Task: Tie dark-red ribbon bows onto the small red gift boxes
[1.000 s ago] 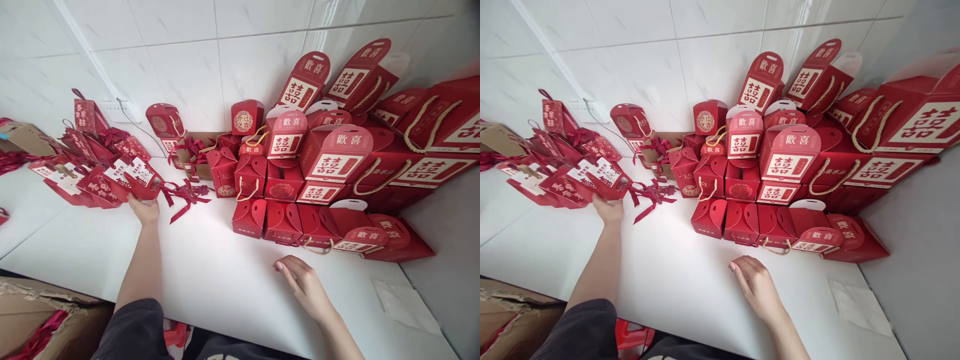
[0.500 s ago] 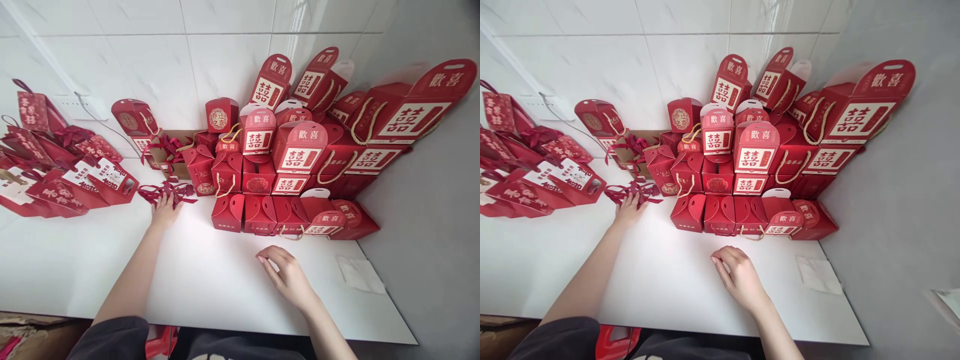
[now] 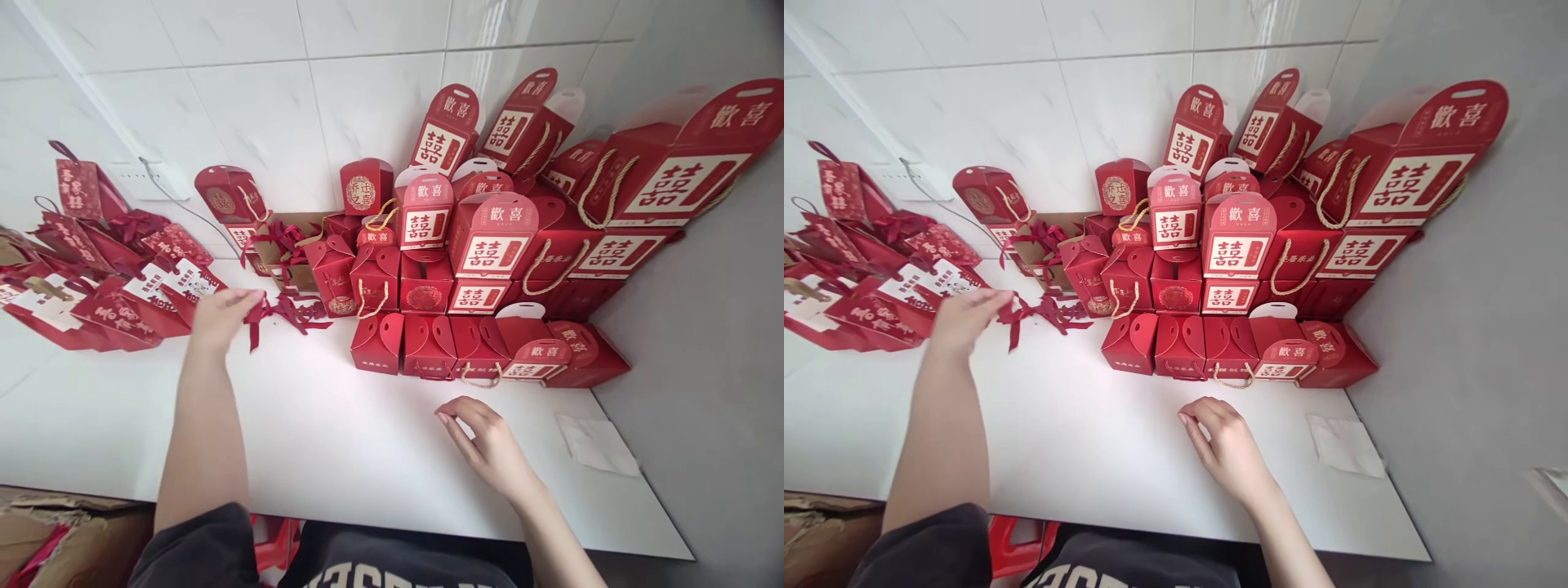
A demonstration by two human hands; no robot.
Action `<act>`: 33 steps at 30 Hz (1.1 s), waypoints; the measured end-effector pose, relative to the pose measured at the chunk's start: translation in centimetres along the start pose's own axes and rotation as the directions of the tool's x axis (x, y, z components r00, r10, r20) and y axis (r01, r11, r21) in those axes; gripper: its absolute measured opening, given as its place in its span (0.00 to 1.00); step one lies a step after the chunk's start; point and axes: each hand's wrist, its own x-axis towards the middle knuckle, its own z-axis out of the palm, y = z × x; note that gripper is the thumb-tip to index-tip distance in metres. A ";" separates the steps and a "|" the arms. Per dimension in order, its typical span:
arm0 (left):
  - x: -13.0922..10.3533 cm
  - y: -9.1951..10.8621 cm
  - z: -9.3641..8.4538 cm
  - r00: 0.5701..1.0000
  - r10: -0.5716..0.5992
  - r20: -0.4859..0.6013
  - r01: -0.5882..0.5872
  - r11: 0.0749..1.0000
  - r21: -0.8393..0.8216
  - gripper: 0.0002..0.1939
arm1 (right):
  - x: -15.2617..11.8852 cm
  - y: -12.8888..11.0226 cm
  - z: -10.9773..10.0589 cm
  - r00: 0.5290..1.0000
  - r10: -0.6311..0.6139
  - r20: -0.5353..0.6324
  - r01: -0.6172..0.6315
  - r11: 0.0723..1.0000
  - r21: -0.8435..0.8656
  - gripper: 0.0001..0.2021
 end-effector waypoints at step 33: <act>-6.5 11.0 1.3 0.065 0.329 0.942 -0.264 0.916 -0.301 0.11 | 3.4 -3.0 -5.2 0.988 0.152 0.023 -0.082 0.398 0.914 0.16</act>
